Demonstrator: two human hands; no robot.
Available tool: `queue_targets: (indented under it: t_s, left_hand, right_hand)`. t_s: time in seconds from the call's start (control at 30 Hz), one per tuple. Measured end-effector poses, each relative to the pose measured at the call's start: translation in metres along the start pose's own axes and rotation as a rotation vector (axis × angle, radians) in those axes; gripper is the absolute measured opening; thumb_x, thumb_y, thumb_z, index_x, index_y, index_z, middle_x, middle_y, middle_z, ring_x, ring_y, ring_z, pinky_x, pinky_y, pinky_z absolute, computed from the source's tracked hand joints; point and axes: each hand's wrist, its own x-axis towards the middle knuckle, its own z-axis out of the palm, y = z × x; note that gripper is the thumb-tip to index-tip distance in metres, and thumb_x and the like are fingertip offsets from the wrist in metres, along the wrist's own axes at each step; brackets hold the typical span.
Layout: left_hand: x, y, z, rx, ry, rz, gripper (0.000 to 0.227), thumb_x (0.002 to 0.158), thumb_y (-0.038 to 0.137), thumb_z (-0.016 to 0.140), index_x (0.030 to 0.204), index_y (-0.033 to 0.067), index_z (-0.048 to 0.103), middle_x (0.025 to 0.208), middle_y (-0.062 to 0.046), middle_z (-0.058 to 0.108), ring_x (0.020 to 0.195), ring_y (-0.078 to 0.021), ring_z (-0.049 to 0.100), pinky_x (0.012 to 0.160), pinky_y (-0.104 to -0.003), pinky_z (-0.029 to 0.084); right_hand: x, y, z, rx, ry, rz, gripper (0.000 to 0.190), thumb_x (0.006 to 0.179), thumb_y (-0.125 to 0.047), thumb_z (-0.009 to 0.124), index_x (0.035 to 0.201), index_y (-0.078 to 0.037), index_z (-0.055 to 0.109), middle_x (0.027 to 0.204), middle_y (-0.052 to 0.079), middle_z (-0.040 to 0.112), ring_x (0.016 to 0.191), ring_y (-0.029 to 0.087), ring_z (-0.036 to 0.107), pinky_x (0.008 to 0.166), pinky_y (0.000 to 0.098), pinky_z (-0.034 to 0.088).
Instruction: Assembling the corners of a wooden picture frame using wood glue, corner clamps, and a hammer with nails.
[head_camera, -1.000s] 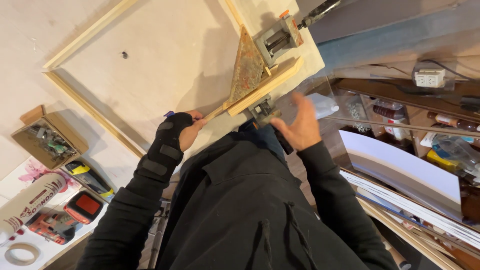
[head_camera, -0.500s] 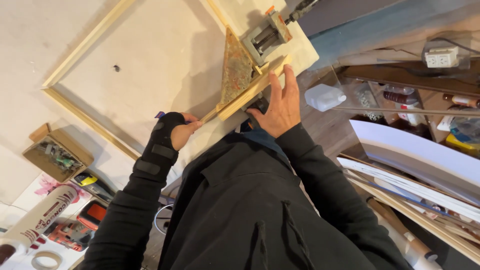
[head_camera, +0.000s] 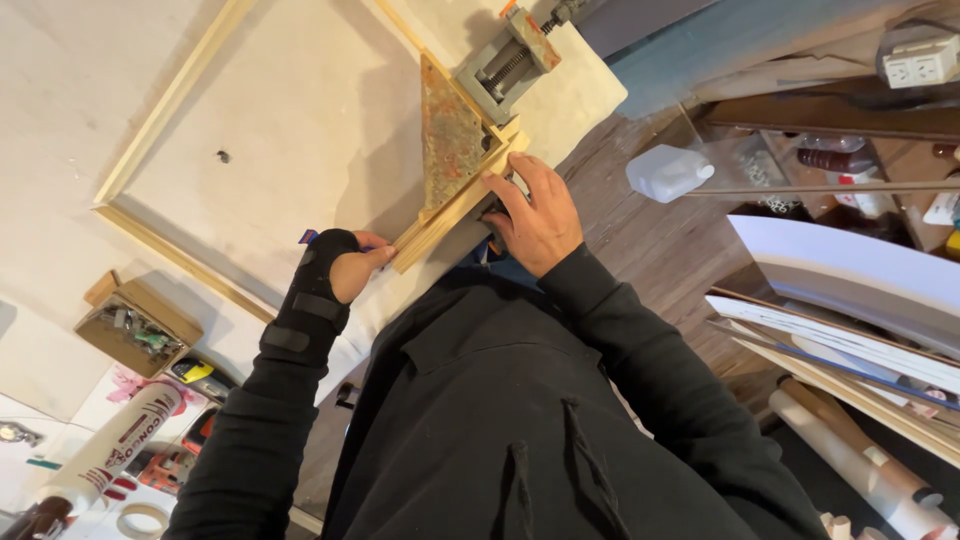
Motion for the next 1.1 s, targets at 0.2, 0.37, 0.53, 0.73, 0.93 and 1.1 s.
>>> queue_targets:
  t_s: [0.2, 0.37, 0.53, 0.73, 0.93, 1.1]
  left_hand:
    - [-0.003, 0.004, -0.001, 0.035, -0.010, 0.020, 0.028, 0.085, 0.027, 0.074, 0.098, 0.0022, 0.080, 0.077, -0.010, 0.076, 0.072, -0.0168, 0.069, 0.070, -0.031, 0.052]
    - [-0.004, 0.006, 0.000, 0.075, 0.025, 0.013, 0.030, 0.085, 0.028, 0.076, 0.099, 0.0024, 0.080, 0.075, -0.010, 0.075, 0.071, -0.0169, 0.067, 0.069, -0.031, 0.051]
    - [-0.004, 0.004, 0.005, 0.025, 0.050, -0.006, 0.029, 0.084, 0.026, 0.077, 0.099, 0.0014, 0.080, 0.077, -0.009, 0.075, 0.072, -0.0155, 0.067, 0.070, -0.030, 0.052]
    - [0.001, -0.009, 0.009, 0.004, 0.055, -0.015, 0.029, 0.085, 0.024, 0.078, 0.100, -0.0004, 0.079, 0.079, -0.009, 0.075, 0.073, -0.0138, 0.067, 0.069, -0.029, 0.051]
    - [0.010, -0.031, 0.014, -0.043, 0.034, -0.025, 0.026, 0.088, 0.020, 0.076, 0.103, -0.0021, 0.078, 0.079, -0.005, 0.073, 0.072, -0.0116, 0.063, 0.067, -0.028, 0.049]
    - [0.010, -0.028, 0.014, -0.073, 0.025, -0.072, 0.025, 0.089, 0.020, 0.076, 0.103, -0.0015, 0.078, 0.078, -0.002, 0.068, 0.070, -0.0106, 0.057, 0.064, -0.028, 0.044]
  right_hand:
    - [0.000, 0.001, -0.003, 0.017, 0.015, -0.037, 0.065, 0.069, -0.010, 0.089, 0.130, -0.010, 0.065, 0.134, 0.016, 0.056, 0.128, 0.038, 0.057, 0.106, 0.0457, 0.050]
    - [-0.001, -0.001, -0.005, 0.017, 0.009, -0.091, 0.053, 0.078, -0.006, 0.084, 0.128, -0.012, 0.067, 0.132, 0.013, 0.061, 0.125, 0.033, 0.060, 0.104, 0.0420, 0.052]
    - [-0.004, 0.006, -0.010, 0.033, -0.005, -0.077, 0.050, 0.082, -0.010, 0.083, 0.129, -0.012, 0.066, 0.133, 0.011, 0.063, 0.125, 0.031, 0.061, 0.104, 0.0418, 0.052]
    - [-0.058, 0.027, -0.034, 0.175, -0.038, 0.261, 0.046, 0.087, -0.022, 0.080, 0.126, -0.005, 0.063, 0.126, 0.015, 0.065, 0.116, 0.035, 0.063, 0.097, 0.0435, 0.052]
    - [-0.158, 0.090, 0.003, 0.988, -0.392, 0.881, 0.034, 0.103, -0.032, 0.061, 0.123, -0.004, 0.063, 0.104, 0.013, 0.069, 0.092, 0.027, 0.065, 0.078, 0.0394, 0.053]
    - [-0.131, 0.063, -0.018, 0.901, -0.491, 0.831, 0.036, 0.106, -0.037, 0.053, 0.113, -0.003, 0.060, 0.083, 0.014, 0.070, 0.067, 0.031, 0.064, 0.063, 0.0420, 0.049]
